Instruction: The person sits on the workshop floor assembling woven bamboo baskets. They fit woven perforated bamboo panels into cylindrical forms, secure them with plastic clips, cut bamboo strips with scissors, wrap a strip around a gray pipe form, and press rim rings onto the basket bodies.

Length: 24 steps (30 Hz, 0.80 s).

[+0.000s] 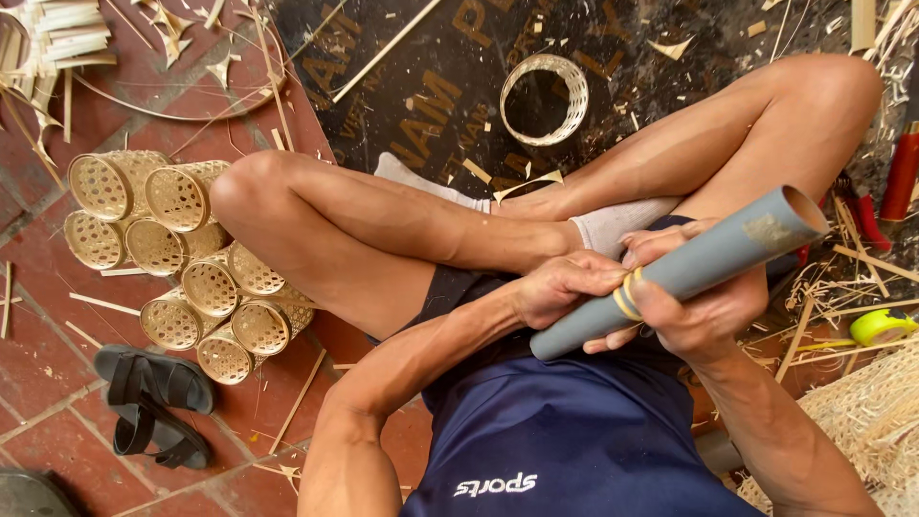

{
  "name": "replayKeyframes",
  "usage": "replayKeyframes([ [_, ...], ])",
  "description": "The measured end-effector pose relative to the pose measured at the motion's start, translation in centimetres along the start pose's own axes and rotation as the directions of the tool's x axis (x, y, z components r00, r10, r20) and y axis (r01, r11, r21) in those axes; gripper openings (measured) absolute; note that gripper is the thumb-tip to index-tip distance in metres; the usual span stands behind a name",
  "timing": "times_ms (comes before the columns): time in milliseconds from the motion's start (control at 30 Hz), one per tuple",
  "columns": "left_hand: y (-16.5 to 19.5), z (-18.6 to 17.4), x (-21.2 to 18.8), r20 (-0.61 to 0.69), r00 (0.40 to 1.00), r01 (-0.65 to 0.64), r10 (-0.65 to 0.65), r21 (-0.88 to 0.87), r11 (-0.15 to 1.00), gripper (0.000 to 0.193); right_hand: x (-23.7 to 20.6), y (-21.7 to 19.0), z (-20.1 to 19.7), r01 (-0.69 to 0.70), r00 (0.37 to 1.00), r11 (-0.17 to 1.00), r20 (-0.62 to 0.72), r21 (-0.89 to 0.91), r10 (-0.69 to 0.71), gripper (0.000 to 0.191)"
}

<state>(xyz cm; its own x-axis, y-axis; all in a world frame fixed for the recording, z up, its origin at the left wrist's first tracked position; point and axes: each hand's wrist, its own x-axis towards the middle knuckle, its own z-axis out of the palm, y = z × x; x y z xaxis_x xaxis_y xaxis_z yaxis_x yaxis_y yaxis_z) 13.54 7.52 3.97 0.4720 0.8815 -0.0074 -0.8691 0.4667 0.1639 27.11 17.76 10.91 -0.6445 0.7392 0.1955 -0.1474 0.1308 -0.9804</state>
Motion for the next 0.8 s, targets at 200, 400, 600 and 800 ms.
replayKeyframes([
  [200, 3.9, 0.4, -1.8, -0.232, 0.968, 0.085, 0.092, 0.655, 0.751, 0.052, 0.7, 0.9, -1.2, -0.277, 0.958, 0.958, 0.101, 0.079, 0.268, 0.053],
  [400, 10.1, 3.5, -3.7, -0.139, 0.969, 0.109, 0.204, 0.982, 0.151, 0.050, 1.4, 3.3, -2.3, -0.165, 0.956, 0.872, 0.143, -0.461, 0.257, 0.019],
  [600, 19.0, -0.2, -9.1, -0.121, 0.830, 0.281, 0.545, 0.934, -0.220, 0.048, 4.2, 7.9, -5.3, -0.228, 0.949, 0.912, -0.134, 0.341, 0.287, 0.022],
  [800, 24.2, -6.9, -13.4, 0.122, 0.657, 0.633, 0.744, 0.447, -0.632, 0.044, 4.6, 10.6, -5.9, -0.196, 0.939, 0.953, -0.236, 0.231, 0.250, 0.024],
])
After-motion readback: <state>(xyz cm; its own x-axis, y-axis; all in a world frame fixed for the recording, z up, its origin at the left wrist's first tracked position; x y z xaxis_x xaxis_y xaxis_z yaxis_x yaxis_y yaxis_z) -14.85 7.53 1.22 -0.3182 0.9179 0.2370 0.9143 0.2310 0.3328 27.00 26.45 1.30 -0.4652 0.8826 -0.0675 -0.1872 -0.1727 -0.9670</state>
